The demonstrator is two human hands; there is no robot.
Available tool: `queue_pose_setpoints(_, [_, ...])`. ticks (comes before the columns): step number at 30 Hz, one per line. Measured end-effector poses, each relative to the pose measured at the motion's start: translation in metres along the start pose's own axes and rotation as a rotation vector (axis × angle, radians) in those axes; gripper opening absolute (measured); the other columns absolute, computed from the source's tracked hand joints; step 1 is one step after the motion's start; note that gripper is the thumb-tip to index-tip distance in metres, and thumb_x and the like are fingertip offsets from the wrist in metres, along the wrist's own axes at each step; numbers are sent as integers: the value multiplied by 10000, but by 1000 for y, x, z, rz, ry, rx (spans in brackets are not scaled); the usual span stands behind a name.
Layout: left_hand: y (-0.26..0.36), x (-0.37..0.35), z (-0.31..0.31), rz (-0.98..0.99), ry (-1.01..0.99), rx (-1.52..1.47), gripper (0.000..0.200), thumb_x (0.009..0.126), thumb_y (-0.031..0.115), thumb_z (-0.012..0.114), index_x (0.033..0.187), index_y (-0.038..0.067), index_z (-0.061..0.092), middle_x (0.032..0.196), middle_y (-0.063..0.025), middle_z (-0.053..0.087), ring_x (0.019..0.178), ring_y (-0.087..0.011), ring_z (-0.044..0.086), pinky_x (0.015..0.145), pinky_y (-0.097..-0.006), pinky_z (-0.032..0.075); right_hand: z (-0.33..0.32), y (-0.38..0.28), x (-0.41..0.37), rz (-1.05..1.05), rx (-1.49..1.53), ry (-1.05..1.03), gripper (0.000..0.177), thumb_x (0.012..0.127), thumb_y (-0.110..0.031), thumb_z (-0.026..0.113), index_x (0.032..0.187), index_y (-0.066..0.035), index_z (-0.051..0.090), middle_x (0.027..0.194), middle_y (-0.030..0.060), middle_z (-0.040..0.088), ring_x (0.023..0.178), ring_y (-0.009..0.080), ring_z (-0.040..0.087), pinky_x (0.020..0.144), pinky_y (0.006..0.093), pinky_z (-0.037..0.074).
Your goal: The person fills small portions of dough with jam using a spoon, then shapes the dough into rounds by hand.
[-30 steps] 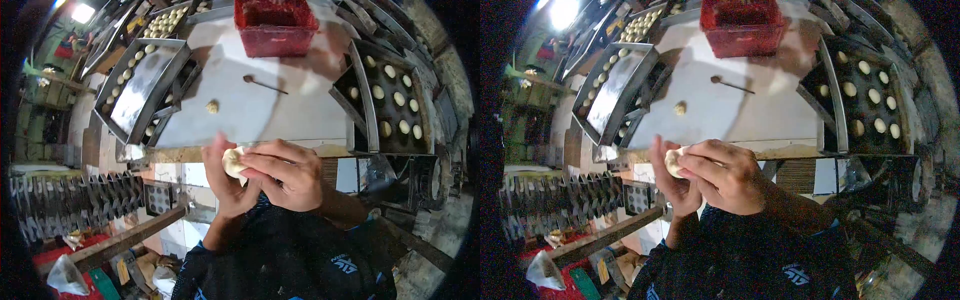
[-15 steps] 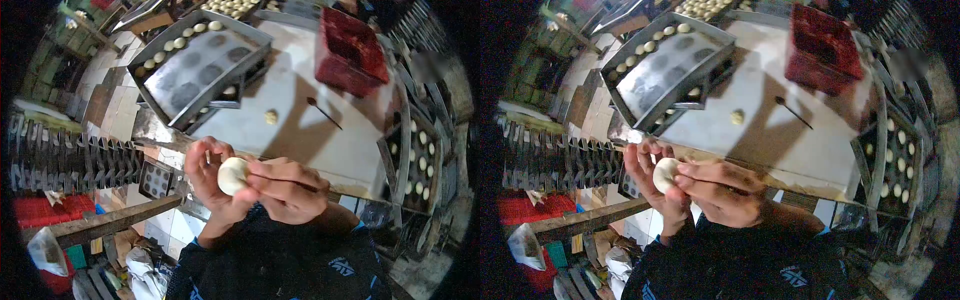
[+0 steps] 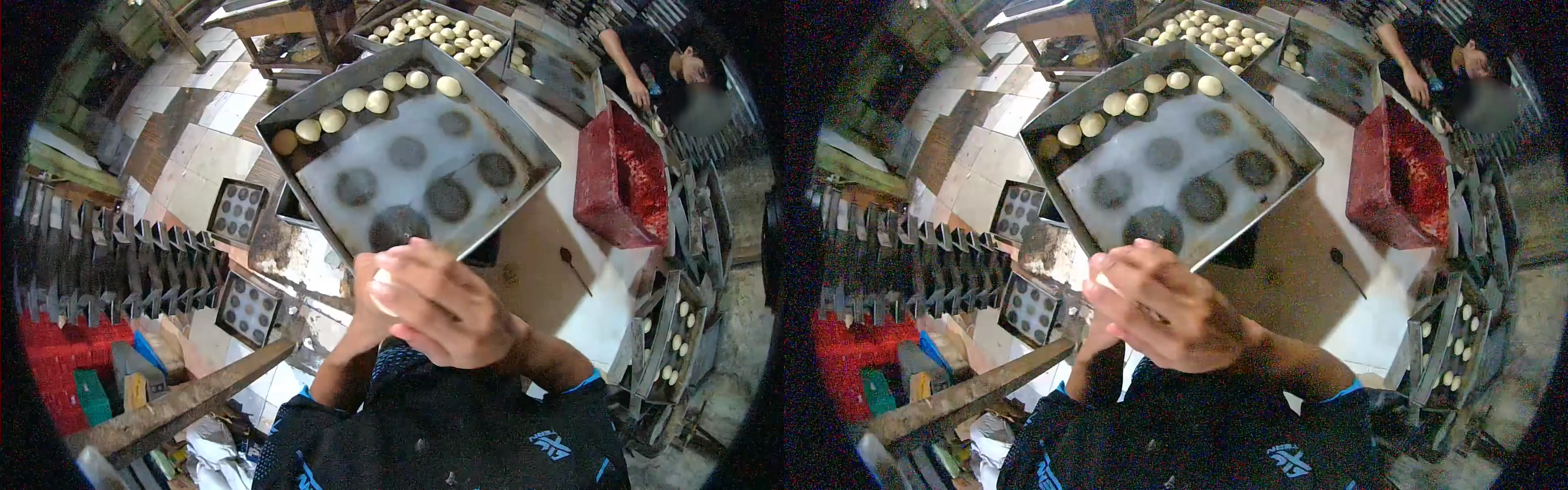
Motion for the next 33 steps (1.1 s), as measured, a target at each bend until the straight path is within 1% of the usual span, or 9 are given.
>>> queue_pose_setpoints(5, [-27, 20, -6, -345, -327, -241, 426, 752, 115, 768, 1106, 22, 550, 1047, -110, 599, 965, -138, 556, 779, -285, 466, 16, 63, 24, 163, 173, -123, 194, 872, -57, 622, 1048, 21, 597, 1008, 177, 625, 920, 313, 632, 831, 391, 507])
queue_pose_setpoints(9, [-26, 40, -38, -179, 41, -121, 777, 710, 76, 813, 1391, 50, 439, 871, -58, 510, 696, -129, 486, 613, -256, 439, 20, 153, 49, 465, 107, -19, 179, 929, -154, 560, 981, 8, 616, 946, 180, 633, 855, 309, 637, 764, 395, 506])
queue_pose_setpoints(12, [-43, 53, -50, -254, 246, -158, 622, 722, 18, 795, 1277, 60, 516, 827, 30, 452, 682, -38, 403, 586, -177, 331, 53, 231, 29, 383, -93, -135, 329, 940, -235, 560, 1144, 22, 576, 1154, 243, 590, 1054, 354, 597, 909, 421, 473])
queue_pose_setpoints(15, [-49, 58, -47, -202, 282, -136, 475, 744, -26, 757, 1167, 45, 552, 797, 24, 436, 671, -38, 390, 569, -179, 307, 78, 242, 6, 294, -490, -647, 701, 935, -368, 551, 1450, 25, 280, 1511, 274, 215, 1377, 403, 302, 1147, 422, 237])
queue_pose_setpoints(18, [-51, 57, -43, -167, 281, -56, 380, 740, -54, 740, 1072, 31, 576, 793, -15, 478, 654, -73, 425, 564, -202, 338, 54, 251, 35, 482, -171, -620, 674, 945, -359, 530, 1424, 61, 310, 1480, 302, 268, 1364, 421, 317, 1144, 421, 244])
queue_pose_setpoints(20, [-48, 57, -38, -51, 252, 106, 343, 738, -57, 732, 1033, 32, 581, 810, -53, 528, 640, -121, 465, 573, -234, 381, 33, 294, 55, 397, -462, -315, 589, 914, -199, 555, 1395, 69, 348, 1415, 316, 371, 1342, 429, 345, 1134, 432, 267])
queue_pose_setpoints(28, [-41, 59, -31, -41, 233, 255, 243, 767, -33, 704, 972, 36, 593, 763, -79, 512, 622, -173, 480, 569, -280, 396, 25, 377, 77, 568, -1150, -713, 755, 768, 3, 568, 1438, 73, 226, 1117, 241, 616, 1020, 362, 615, 834, 403, 525])
queue_pose_setpoints(30, [-38, 58, -31, -31, 265, 220, 200, 784, -11, 695, 955, 38, 602, 748, -69, 493, 624, -163, 475, 561, -278, 385, 0, 333, 87, 682, -1060, -659, 687, 774, -41, 584, 1412, 35, 342, 1023, 193, 664, 908, 347, 658, 785, 407, 541])
queue_pose_setpoints(33, [-33, 54, -30, -36, 272, 240, 295, 799, 70, 715, 1079, 30, 634, 808, -64, 525, 672, -132, 491, 576, -264, 400, -31, 237, 71, 509, -123, -295, 448, 758, -32, 641, 1203, -17, 595, 1012, 148, 674, 925, 323, 665, 817, 396, 541])
Point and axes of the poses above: each hand's wrist, its own x-axis towards the middle knuckle, its own z-axis out of the palm, y = z × x, the point moved 4 cm from there along x, towards the middle knuckle
